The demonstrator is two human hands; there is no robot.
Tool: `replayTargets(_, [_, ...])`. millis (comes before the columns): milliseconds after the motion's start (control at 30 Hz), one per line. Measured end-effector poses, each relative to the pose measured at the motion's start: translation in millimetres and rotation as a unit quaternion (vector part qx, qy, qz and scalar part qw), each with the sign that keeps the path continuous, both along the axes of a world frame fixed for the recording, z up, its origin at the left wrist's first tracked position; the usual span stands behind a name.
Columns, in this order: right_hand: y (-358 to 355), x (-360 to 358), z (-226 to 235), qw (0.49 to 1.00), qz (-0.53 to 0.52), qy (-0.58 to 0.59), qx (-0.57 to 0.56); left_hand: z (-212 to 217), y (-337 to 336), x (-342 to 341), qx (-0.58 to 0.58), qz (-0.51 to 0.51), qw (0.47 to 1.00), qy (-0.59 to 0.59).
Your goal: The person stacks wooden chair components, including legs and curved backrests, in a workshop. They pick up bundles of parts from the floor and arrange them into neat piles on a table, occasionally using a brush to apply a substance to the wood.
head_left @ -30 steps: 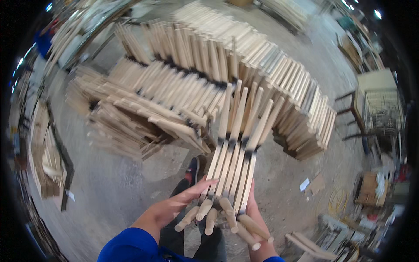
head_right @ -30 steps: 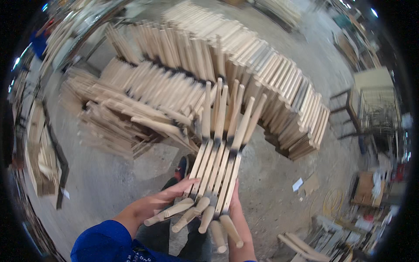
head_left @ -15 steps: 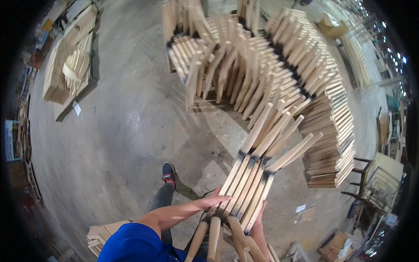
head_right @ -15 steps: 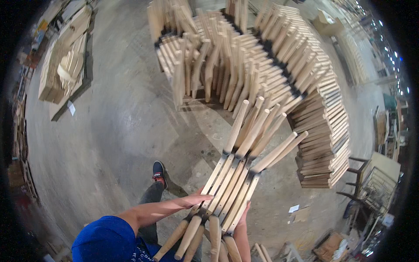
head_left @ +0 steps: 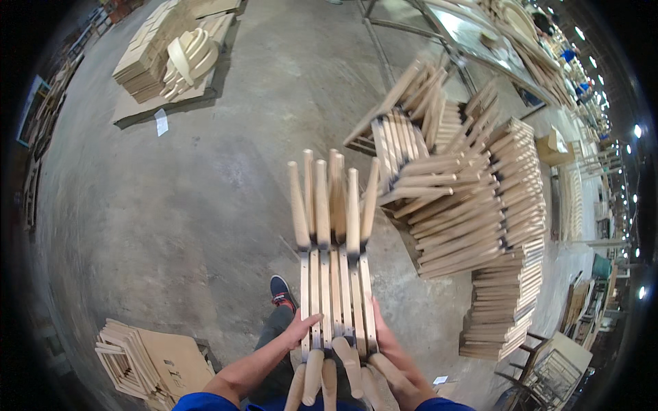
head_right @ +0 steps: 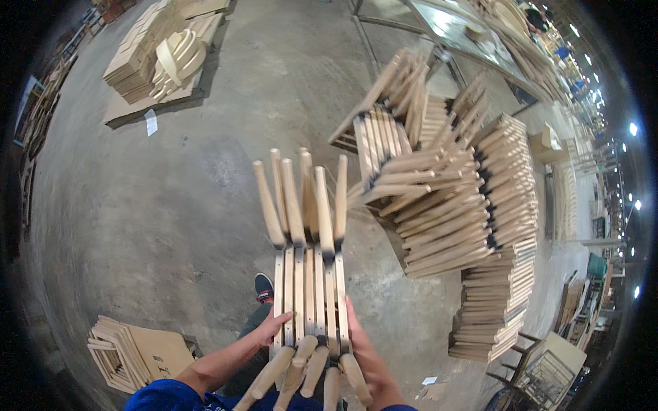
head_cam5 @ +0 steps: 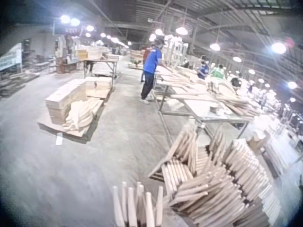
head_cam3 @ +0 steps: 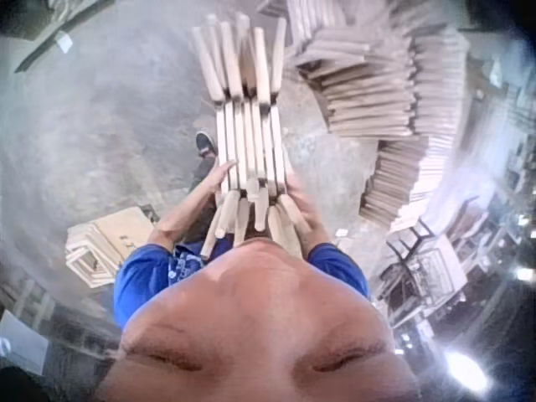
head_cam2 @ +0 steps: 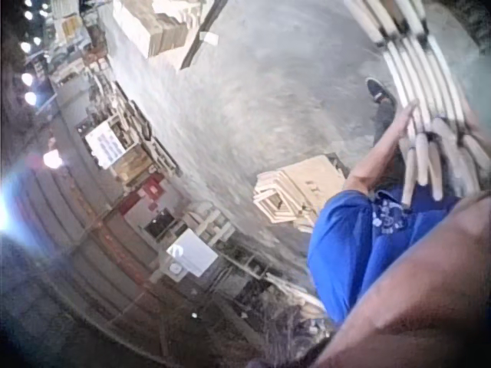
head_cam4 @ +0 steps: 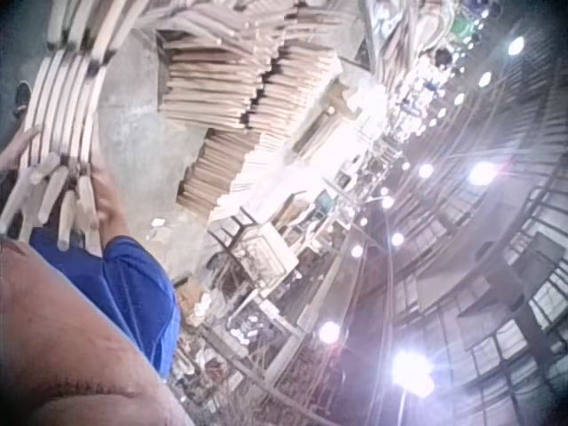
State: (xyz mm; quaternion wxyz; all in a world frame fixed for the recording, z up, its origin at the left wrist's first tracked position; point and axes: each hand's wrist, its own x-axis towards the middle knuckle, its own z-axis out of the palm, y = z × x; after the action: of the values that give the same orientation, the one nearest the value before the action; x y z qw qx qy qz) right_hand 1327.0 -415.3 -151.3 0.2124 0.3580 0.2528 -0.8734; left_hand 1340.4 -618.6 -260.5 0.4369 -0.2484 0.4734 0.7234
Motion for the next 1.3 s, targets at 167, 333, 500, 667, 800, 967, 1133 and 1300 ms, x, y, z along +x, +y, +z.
replayTargets(167, [4, -102, -90, 0.981, 0.132, -0.077, 0.123, 2, -23, -97, 0.049, 0.108, 0.993, -0.012])
replayTargets(333, [14, -235, -118, 0.970, 0.184, 0.003, 0.155, -9, -18, -219, 0.013, 0.119, 0.990, 0.080])
replayTargets(500, [51, -346, -148, 0.971, 0.104, 0.128, 0.173, -27, 27, -335, -0.002, 0.105, 0.981, 0.164])
replayTargets(667, [111, -440, -191, 0.953, 0.167, 0.019, 0.253, -82, 84, -434, -0.033, 0.065, 0.983, 0.166])
replayTargets(800, [145, -454, -209, 0.866, 0.348, 0.079, 0.349, -131, 118, -464, -0.015, 0.050, 0.986, 0.156])
replayTargets(967, [191, -432, -152, 0.941, 0.225, 0.065, 0.246, -139, 162, -468, -0.105, -0.069, 0.970, 0.206])
replayTargets(1133, [244, -380, 2, 0.913, -0.075, 0.265, 0.300, -118, 183, -464, -0.136, -0.117, 0.974, 0.136])
replayTargets(1300, [241, -303, 94, 0.835, -0.216, 0.324, 0.388, -99, 140, -434, -0.168, -0.216, 0.956, 0.106])
